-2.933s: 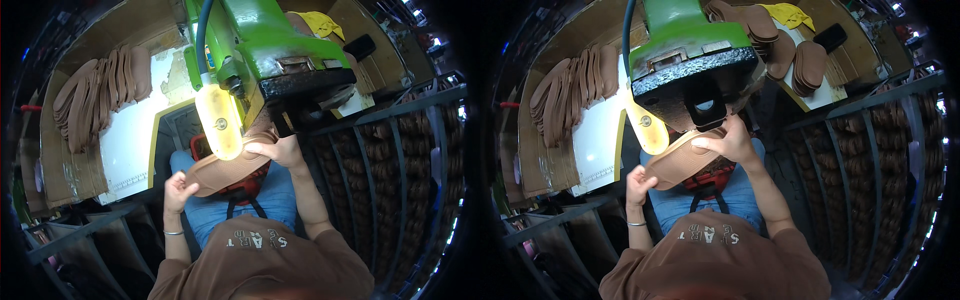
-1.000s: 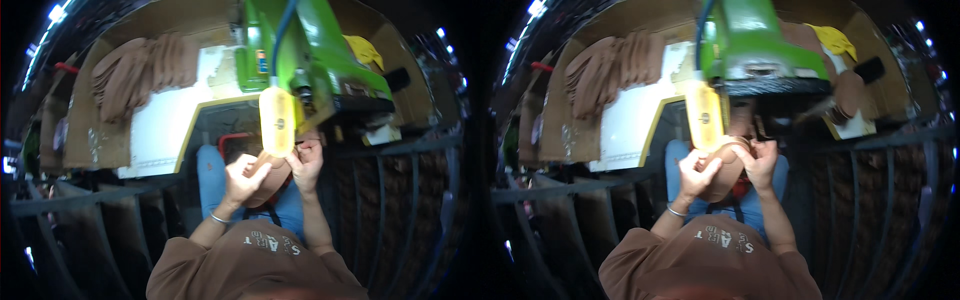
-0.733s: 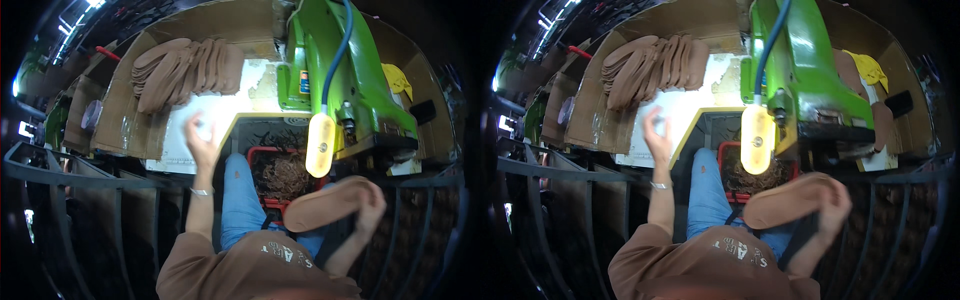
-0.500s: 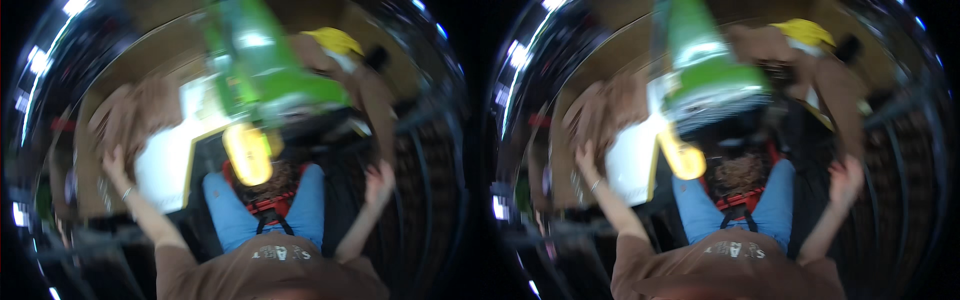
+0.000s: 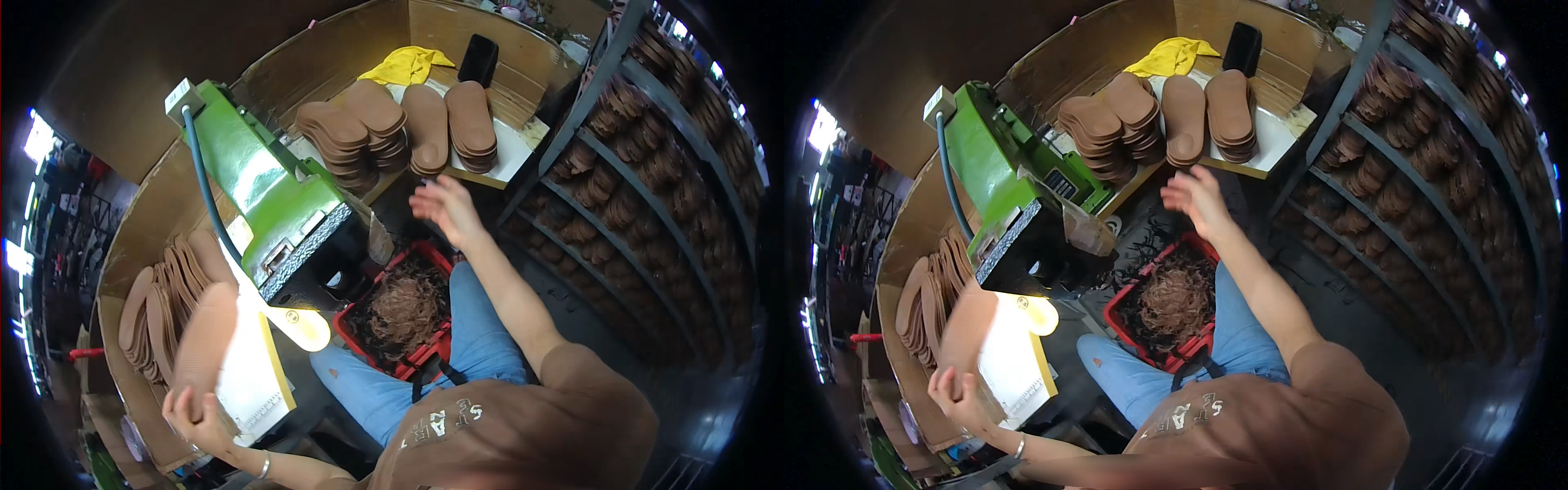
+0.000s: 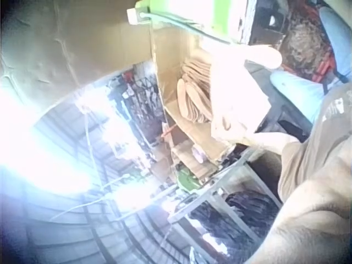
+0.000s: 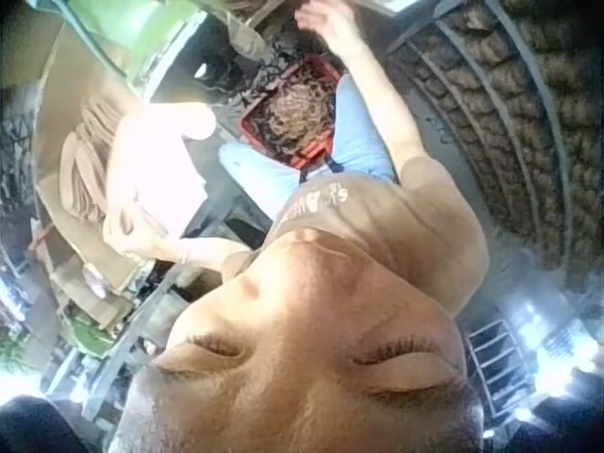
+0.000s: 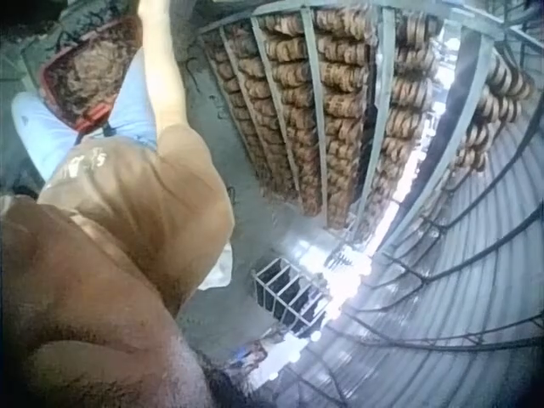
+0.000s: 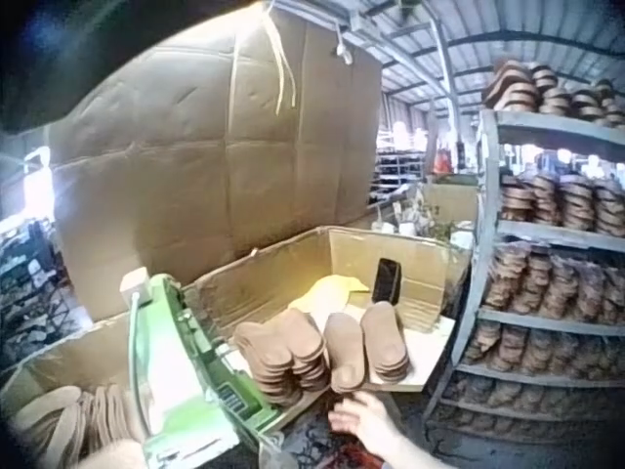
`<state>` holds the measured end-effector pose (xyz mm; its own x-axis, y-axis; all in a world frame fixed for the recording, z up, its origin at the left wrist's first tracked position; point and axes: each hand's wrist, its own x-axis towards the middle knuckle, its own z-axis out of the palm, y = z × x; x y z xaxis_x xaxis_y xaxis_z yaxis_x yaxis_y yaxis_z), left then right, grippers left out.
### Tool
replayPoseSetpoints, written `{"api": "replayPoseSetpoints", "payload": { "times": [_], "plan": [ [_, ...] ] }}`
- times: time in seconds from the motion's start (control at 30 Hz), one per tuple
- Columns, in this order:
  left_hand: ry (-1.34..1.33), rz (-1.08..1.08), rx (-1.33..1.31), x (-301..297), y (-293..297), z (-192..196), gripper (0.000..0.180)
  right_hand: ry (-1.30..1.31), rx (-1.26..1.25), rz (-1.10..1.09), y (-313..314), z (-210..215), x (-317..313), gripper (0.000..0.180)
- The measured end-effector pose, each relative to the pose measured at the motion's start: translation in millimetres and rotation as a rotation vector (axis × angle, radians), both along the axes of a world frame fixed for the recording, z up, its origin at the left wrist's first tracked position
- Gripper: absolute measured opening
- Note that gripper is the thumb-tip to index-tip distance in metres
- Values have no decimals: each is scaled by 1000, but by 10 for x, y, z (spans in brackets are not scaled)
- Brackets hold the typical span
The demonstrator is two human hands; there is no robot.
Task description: Operating a specialized manufacturing machine to process shoe insoles/components.
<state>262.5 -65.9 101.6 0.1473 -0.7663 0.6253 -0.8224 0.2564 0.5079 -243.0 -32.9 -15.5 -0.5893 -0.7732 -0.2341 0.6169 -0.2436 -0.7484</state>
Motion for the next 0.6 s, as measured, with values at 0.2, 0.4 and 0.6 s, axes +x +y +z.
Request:
{"api": "replayPoseSetpoints", "payload": {
  "times": [0.2,0.4,0.6],
  "plan": [
    [644,-670,512,-1014,523,-1017,65,477,193,822,1050,-460,842,78],
    [1315,-855,952,-2319,799,-1147,60,371,365,746,1833,-746,912,43],
    [769,-846,866,-2659,597,-898,31,326,309,697,1839,-640,1357,39]
  ]
}}
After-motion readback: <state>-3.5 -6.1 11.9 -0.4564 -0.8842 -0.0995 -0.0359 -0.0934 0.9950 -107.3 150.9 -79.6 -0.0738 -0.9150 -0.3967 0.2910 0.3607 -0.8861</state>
